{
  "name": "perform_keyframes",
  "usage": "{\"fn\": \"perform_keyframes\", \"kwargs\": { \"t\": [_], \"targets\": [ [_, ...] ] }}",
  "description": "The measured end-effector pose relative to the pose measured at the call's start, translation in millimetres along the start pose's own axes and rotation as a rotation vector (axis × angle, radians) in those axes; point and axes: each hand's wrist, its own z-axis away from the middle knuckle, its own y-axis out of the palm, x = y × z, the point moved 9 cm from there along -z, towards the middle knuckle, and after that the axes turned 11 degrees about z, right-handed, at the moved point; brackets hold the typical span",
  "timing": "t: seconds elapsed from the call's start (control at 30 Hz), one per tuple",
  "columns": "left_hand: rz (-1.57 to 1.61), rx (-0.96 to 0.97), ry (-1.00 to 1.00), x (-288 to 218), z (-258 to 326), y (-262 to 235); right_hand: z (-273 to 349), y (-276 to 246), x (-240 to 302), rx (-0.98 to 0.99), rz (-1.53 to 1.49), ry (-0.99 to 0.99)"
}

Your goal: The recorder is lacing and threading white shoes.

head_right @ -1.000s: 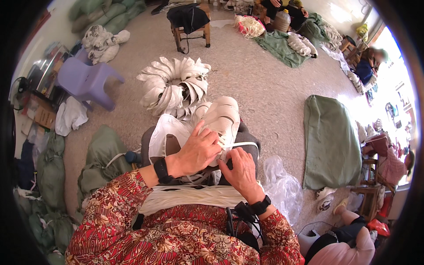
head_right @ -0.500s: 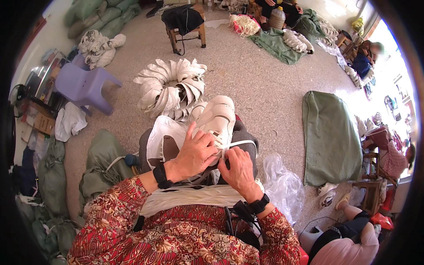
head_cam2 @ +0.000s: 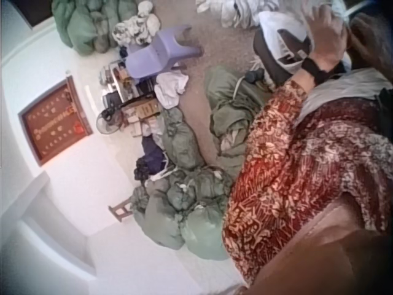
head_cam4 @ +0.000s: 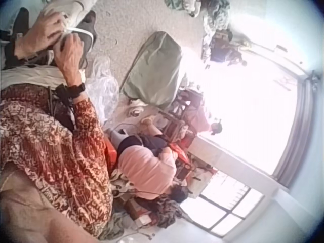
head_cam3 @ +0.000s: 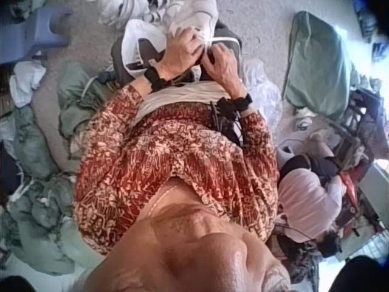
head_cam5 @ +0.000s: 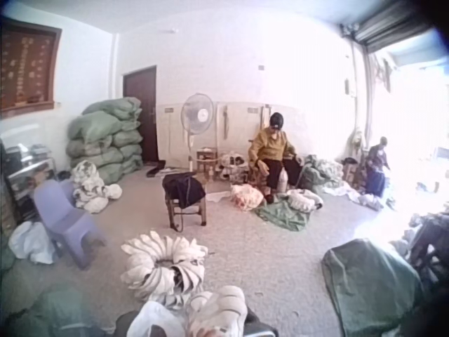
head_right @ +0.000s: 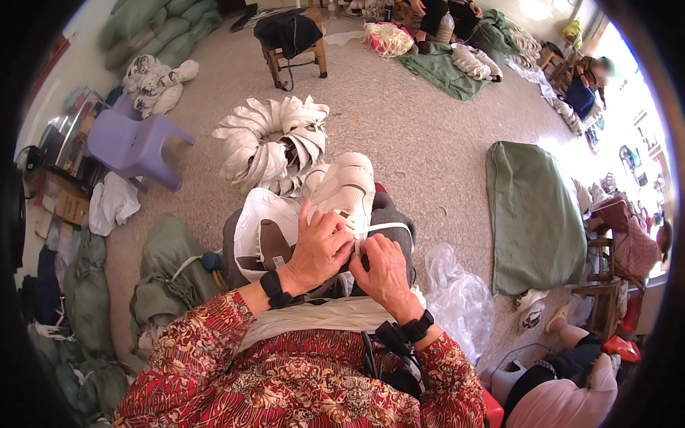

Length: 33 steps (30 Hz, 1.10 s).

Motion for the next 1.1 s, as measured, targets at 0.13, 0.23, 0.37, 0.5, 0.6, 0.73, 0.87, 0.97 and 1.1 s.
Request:
{"fn": "perform_keyframes", "kwargs": {
  "t": [0.13, 0.23, 0.37, 0.5, 0.6, 0.73, 0.87, 0.97, 1.1],
  "targets": [
    [-0.216, 0.038, 0.179, -11, -10, -5, -1, -1, 1, 0.008, -0.001, -0.003],
    [-0.208, 0.111, 0.247, -13, -5, -4, -1, -1, 0, 0.012, 0.001, -0.005],
    [-0.158, 0.182, 0.307, -18, -1, 0, -1, -2, 0, 0.012, -0.001, -0.008],
    [-0.220, 0.214, 0.348, -21, 1, 2, -1, -2, -2, 0.006, -0.020, -0.011],
    [-0.233, 0.213, 0.340, -24, 0, 1, -1, -1, -3, 0.013, 0.000, -0.012],
    [-0.416, 0.298, 0.439, -33, 4, 9, -1, -1, -2, 0.022, 0.011, -0.021],
    [-0.363, 0.236, 0.385, -27, -1, -4, -4, -7, 0, 0.048, -0.062, -0.007],
    [-0.279, 0.190, 0.405, -31, 1, -8, -9, -12, -6, 0.068, -0.312, 0.172],
    [-0.240, 0.182, 0.446, -36, 1, -10, -23, -5, -4, 0.091, -0.415, 0.078]
  ]
}}
